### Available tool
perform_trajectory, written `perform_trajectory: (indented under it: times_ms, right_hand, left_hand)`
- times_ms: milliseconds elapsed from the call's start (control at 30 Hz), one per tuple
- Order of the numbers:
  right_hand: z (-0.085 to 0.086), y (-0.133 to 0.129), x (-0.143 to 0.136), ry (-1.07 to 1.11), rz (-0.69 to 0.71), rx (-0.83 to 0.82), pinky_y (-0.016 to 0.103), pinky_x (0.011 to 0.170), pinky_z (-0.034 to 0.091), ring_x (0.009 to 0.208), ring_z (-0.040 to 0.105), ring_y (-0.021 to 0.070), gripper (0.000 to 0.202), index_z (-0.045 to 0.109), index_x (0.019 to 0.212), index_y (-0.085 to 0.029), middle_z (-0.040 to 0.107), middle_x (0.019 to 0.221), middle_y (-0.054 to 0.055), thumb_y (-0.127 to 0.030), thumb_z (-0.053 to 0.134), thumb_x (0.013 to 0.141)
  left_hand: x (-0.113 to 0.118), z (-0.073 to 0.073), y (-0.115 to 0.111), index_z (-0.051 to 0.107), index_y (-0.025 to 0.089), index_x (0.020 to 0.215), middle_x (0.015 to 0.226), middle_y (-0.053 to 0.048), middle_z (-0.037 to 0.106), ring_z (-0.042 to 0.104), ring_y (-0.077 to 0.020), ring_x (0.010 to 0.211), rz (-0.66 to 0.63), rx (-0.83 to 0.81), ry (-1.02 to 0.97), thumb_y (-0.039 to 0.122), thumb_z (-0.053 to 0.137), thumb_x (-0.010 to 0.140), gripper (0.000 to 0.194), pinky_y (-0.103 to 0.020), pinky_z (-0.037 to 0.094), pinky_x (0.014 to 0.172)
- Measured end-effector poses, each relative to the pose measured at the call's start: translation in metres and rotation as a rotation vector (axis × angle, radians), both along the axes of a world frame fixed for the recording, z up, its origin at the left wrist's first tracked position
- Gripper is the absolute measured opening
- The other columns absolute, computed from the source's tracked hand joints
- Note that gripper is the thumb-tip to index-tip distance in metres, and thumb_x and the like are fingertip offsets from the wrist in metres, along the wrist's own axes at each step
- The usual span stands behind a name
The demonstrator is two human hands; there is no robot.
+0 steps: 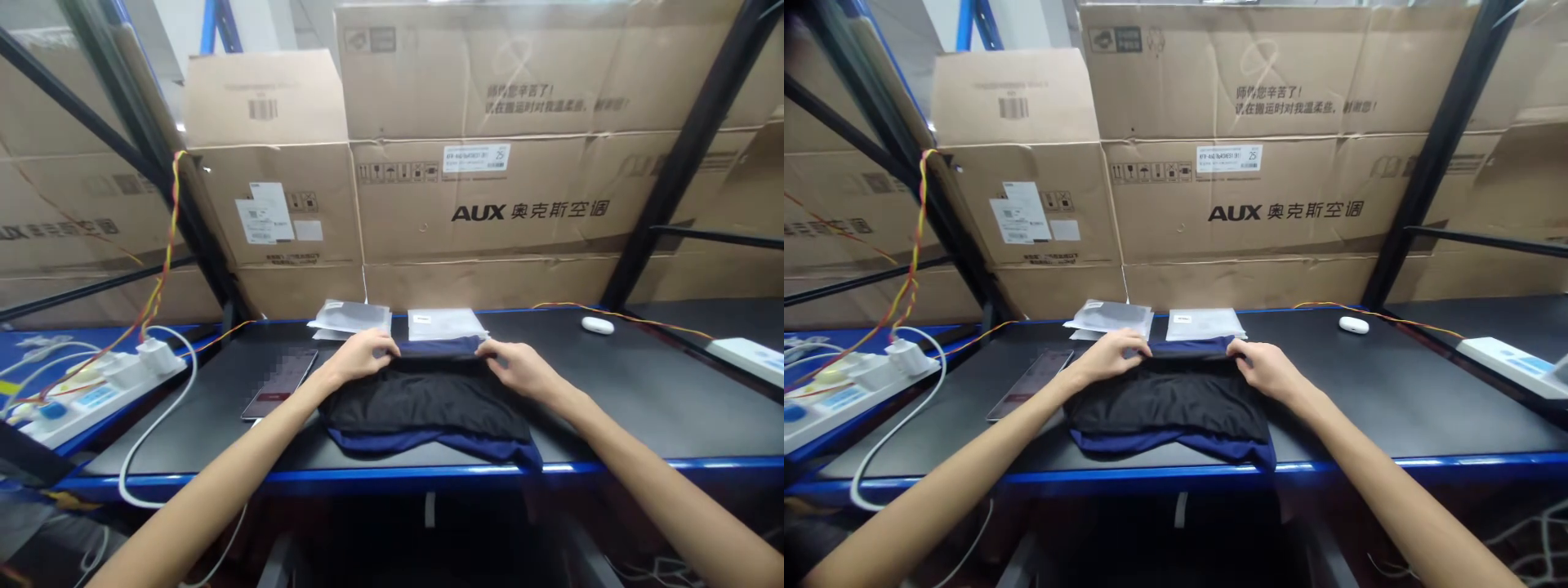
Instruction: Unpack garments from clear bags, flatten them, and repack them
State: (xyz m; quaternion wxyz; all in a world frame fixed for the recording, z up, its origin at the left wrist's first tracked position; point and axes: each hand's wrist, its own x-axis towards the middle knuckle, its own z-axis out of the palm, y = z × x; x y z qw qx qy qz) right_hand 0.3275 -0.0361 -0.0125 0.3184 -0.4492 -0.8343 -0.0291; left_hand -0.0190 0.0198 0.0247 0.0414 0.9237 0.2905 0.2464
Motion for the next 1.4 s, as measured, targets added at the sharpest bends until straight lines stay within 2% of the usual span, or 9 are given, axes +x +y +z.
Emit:
perform_trajectory:
  times_ms: [200, 367, 533, 667, 733, 833, 933, 1100, 1400]
  right_hand:
    - [-0.015, -0.016, 0.004, -0.114, 0.104, -0.072, 0.042, 0.097, 0.055, 0.109, 0.069, 0.0252, 0.035, 0.073, 0.109, -0.023, 0.073, 0.118, 0.007, -0.013, 0.048, 0.087]
    - [-0.005, -0.038, 0.003, -0.033, 0.116, -0.059, 0.049, 0.107, 0.047, 0.125, 0.059, 0.0273, 0.032, 0.070, 0.117, -0.023, 0.068, 0.129, 0.009, -0.022, 0.051, 0.091]
    - [0.001, -0.075, 0.002, 0.089, 0.205, -0.112, 0.040, 0.098, 0.054, 0.115, 0.064, 0.0246, 0.018, 0.074, 0.102, -0.025, 0.071, 0.121, 0.008, -0.030, 0.061, 0.091]
    - [-0.001, -0.094, 0.005, 0.046, 0.203, -0.216, 0.043, 0.098, 0.053, 0.117, 0.063, 0.0276, 0.025, 0.074, 0.107, -0.027, 0.069, 0.125, 0.009, -0.038, 0.069, 0.086]
    - [-0.001, -0.098, 0.007, 0.045, 0.188, -0.250, 0.044, 0.100, 0.052, 0.119, 0.063, 0.0282, 0.028, 0.074, 0.111, -0.028, 0.068, 0.129, 0.009, -0.040, 0.068, 0.086]
    - [0.001, -0.097, 0.007, 0.088, 0.169, -0.279, 0.042, 0.100, 0.052, 0.115, 0.065, 0.0270, 0.024, 0.077, 0.105, -0.028, 0.070, 0.124, 0.007, -0.038, 0.061, 0.090]
    - [0.007, -0.092, 0.003, 0.188, 0.080, -0.331, 0.038, 0.091, 0.055, 0.100, 0.071, 0.0259, 0.026, 0.077, 0.097, -0.026, 0.077, 0.107, 0.005, -0.042, 0.056, 0.093]
    - [0.016, -0.070, -0.010, 0.337, -0.122, -0.316, 0.032, 0.071, 0.054, 0.077, 0.069, 0.0227, 0.033, 0.071, 0.085, -0.022, 0.076, 0.084, 0.002, -0.050, 0.054, 0.091]
    - [-0.002, -0.035, -0.010, 0.107, -0.301, -0.207, 0.030, 0.054, 0.045, 0.055, 0.060, 0.0187, 0.020, 0.055, 0.093, -0.027, 0.064, 0.066, -0.003, -0.042, 0.061, 0.083]
  left_hand:
    - [-0.010, -0.002, -0.030, 0.075, 0.024, 0.101, 0.109, -0.002, 0.073, 0.067, -0.0180, 0.099, 0.003, -0.023, 0.198, 0.010, 0.053, 0.083, 0.031, -0.029, 0.051, 0.090]
    - [-0.016, 0.008, -0.046, 0.072, 0.023, 0.106, 0.108, -0.003, 0.072, 0.064, -0.0185, 0.103, -0.003, -0.069, 0.057, 0.021, 0.056, 0.090, 0.022, -0.031, 0.048, 0.095]
    - [-0.032, 0.014, -0.070, 0.071, 0.020, 0.092, 0.095, -0.003, 0.071, 0.065, -0.0172, 0.088, -0.062, -0.277, 0.029, 0.035, 0.067, 0.087, 0.016, -0.028, 0.050, 0.084]
    - [-0.046, 0.011, -0.086, 0.072, 0.024, 0.102, 0.126, -0.005, 0.064, 0.062, -0.0229, 0.112, -0.113, -0.410, 0.046, 0.045, 0.081, 0.073, 0.037, -0.033, 0.045, 0.101]
    - [-0.050, 0.009, -0.090, 0.074, 0.026, 0.102, 0.133, -0.005, 0.061, 0.060, -0.0240, 0.118, -0.095, -0.435, 0.056, 0.044, 0.080, 0.074, 0.033, -0.034, 0.044, 0.104]
    - [-0.050, 0.010, -0.091, 0.075, 0.025, 0.093, 0.131, -0.005, 0.063, 0.062, -0.0223, 0.116, -0.083, -0.431, 0.032, 0.036, 0.071, 0.083, 0.016, -0.032, 0.045, 0.101]
    - [-0.045, 0.015, -0.088, 0.074, 0.021, 0.089, 0.120, -0.005, 0.068, 0.065, -0.0201, 0.107, -0.042, -0.383, -0.033, 0.033, 0.062, 0.089, 0.016, -0.030, 0.047, 0.097]
    - [-0.033, 0.017, -0.069, 0.072, 0.021, 0.097, 0.091, -0.002, 0.074, 0.066, -0.0176, 0.080, 0.224, -0.272, -0.046, 0.039, 0.048, 0.095, 0.030, -0.027, 0.049, 0.076]
    - [-0.029, -0.005, -0.044, 0.068, 0.025, 0.104, 0.104, -0.005, 0.071, 0.066, -0.0239, 0.096, 0.500, -0.015, 0.271, 0.048, 0.051, 0.094, 0.031, -0.029, 0.048, 0.074]
